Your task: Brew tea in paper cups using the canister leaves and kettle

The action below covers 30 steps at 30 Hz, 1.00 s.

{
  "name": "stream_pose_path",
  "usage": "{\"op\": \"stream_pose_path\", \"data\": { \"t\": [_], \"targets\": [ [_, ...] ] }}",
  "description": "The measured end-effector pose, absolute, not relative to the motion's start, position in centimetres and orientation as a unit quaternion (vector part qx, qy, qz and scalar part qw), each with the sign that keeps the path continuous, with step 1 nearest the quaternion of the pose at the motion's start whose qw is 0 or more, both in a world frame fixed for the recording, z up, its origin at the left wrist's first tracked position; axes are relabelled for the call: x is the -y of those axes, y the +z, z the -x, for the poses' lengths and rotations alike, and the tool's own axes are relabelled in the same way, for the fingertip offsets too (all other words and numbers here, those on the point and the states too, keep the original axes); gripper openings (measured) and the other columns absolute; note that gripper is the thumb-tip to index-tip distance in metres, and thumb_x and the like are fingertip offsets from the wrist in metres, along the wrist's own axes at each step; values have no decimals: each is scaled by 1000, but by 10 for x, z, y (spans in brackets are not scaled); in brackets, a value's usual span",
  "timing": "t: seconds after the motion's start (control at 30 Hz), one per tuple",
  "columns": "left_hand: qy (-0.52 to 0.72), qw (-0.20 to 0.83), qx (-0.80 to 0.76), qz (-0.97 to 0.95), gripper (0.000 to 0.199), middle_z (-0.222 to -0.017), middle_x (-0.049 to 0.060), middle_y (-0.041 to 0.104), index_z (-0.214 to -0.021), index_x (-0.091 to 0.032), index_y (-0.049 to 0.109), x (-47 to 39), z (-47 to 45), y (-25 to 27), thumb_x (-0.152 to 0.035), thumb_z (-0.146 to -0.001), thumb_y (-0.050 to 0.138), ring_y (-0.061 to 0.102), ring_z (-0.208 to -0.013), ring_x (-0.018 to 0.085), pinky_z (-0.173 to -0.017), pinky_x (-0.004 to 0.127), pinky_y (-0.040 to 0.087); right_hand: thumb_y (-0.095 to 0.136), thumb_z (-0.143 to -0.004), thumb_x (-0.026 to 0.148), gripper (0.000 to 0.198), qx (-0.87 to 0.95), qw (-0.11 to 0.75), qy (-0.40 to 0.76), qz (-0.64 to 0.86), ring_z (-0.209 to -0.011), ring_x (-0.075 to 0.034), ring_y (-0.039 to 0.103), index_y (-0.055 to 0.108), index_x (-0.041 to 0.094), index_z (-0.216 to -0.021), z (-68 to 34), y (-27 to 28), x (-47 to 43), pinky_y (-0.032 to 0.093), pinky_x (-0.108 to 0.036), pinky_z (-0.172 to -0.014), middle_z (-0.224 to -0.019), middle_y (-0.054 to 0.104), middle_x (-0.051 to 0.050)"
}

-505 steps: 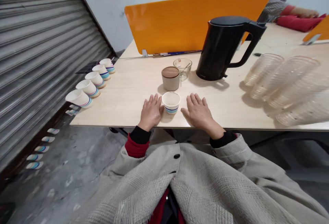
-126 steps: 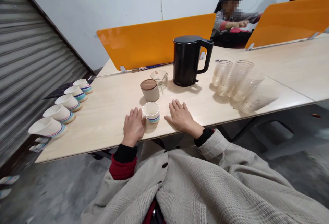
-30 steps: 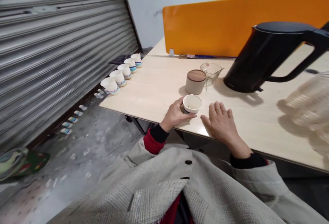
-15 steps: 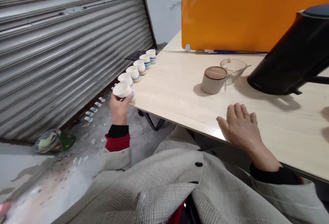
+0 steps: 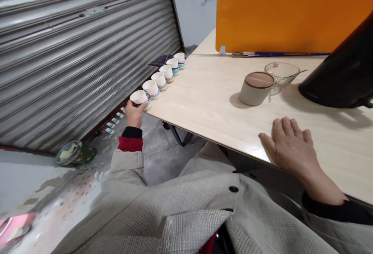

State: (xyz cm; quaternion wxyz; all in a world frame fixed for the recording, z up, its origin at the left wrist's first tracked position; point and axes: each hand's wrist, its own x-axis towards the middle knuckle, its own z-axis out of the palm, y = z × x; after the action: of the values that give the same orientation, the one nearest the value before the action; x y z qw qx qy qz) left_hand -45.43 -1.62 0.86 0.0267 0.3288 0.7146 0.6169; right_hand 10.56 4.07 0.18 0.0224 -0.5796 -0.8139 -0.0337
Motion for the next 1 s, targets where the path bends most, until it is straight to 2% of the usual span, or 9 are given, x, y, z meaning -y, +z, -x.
{"op": "stream_pose_path", "data": {
  "t": [0.2,0.33,0.43,0.77,0.9,0.97,1.0],
  "targets": [
    [605,5,-718,-343,61,-133,24,72,-129,2,56,11,461,0,-14,-78,86,68,-113,21,-99,32,52,0,-101,64,92,808,19,-31,588,-160,-48,36,51,4,-148,-105,2,-41,37,-67,-122,-169,42,-31],
    [608,-25,-729,-315,59,-122,14,78,-121,-11,65,6,464,-8,-22,-69,91,74,-108,26,-100,38,57,0,-101,65,92,812,21,-34,583,-159,-48,37,51,4,-148,-106,1,-41,38,-68,-121,-167,44,-30],
    [616,-29,-722,-314,58,-118,10,79,-117,-17,67,3,467,-12,-25,-65,92,76,-107,28,-100,42,60,2,-100,65,90,816,26,-40,576,-158,-49,39,53,5,-144,-106,0,-42,39,-69,-119,-164,47,-30],
    [607,-28,-731,-310,61,-120,12,79,-120,-15,66,3,462,-9,-28,-65,91,75,-107,26,-101,41,60,8,-101,66,83,814,57,-26,578,-159,-49,38,53,11,-143,-108,-6,-42,38,-70,-120,-166,46,-31],
    [598,-24,-737,-315,66,-127,14,76,-126,-15,63,7,458,-4,-29,-68,90,74,-117,28,-107,43,58,13,-102,64,78,811,65,-19,581,-160,-49,37,52,13,-146,-108,-6,-44,38,-71,-121,-168,46,-29],
    [584,-24,-736,-342,71,-141,17,69,-135,-16,57,19,452,-2,-33,-73,88,68,-131,31,-116,50,53,16,-103,61,78,805,55,-12,590,-161,-48,35,52,8,-148,-106,-2,-43,36,-71,-123,-169,44,-30],
    [568,-40,-734,-370,77,-150,19,63,-143,-16,51,28,446,-1,-37,-78,85,61,-142,34,-123,57,47,18,-104,59,77,804,48,-6,593,-161,-48,35,52,5,-149,-105,1,-42,35,-70,-124,-169,43,-32]
  ]
}}
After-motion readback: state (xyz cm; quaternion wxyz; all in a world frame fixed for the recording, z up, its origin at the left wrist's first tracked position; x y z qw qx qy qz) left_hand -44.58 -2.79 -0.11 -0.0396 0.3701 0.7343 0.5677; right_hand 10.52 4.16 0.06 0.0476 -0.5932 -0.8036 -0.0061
